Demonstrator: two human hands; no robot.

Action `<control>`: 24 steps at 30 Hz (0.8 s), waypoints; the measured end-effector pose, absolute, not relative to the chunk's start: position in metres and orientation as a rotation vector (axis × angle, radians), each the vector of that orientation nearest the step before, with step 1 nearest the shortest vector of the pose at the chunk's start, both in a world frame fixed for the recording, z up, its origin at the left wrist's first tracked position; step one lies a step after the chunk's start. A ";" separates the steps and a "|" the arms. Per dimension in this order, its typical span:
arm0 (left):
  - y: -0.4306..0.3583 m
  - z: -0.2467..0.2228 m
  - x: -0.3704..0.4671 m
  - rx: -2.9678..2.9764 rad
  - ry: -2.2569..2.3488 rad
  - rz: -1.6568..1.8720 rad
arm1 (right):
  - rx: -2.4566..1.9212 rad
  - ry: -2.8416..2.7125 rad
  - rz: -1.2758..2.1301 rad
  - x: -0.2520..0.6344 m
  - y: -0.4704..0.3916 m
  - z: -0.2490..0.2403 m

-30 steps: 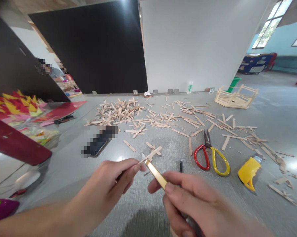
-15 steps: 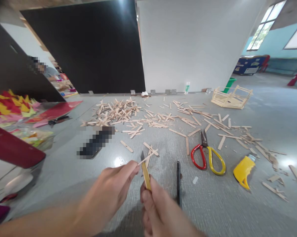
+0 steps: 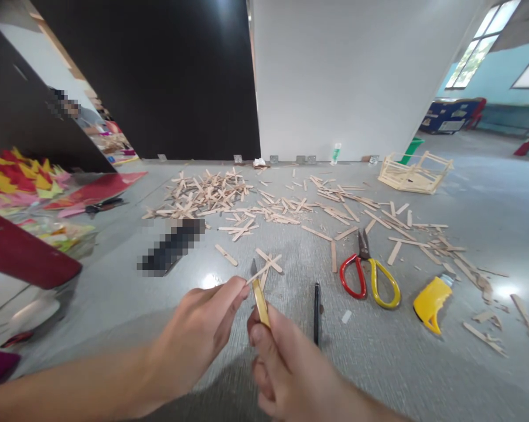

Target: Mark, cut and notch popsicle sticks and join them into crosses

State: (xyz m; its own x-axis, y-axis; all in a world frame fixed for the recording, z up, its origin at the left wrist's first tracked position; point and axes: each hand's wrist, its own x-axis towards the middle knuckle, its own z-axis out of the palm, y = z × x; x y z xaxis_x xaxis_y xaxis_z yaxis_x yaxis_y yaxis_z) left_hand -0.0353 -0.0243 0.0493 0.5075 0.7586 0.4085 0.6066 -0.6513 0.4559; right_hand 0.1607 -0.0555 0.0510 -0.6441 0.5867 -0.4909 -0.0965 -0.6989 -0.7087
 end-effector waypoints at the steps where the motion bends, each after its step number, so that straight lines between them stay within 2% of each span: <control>1: -0.025 0.050 -0.036 2.484 1.163 0.862 | -0.999 -0.977 2.430 0.172 -0.046 0.060; 6: -0.024 0.055 -0.037 2.501 1.117 0.880 | -1.158 -1.392 2.589 0.210 -0.019 0.090; 8: -0.025 0.054 -0.036 2.484 1.150 0.874 | -1.105 -1.223 2.435 0.195 -0.031 0.078; 13: -0.025 0.051 -0.035 2.414 1.271 0.749 | -1.102 -0.935 2.318 0.154 -0.057 0.047; 19: -0.019 0.060 -0.039 2.377 1.307 0.600 | -1.084 -1.306 2.665 0.196 -0.012 0.071; 24: -0.020 0.056 -0.032 2.312 1.354 0.560 | -1.217 -1.079 2.400 0.170 -0.038 0.052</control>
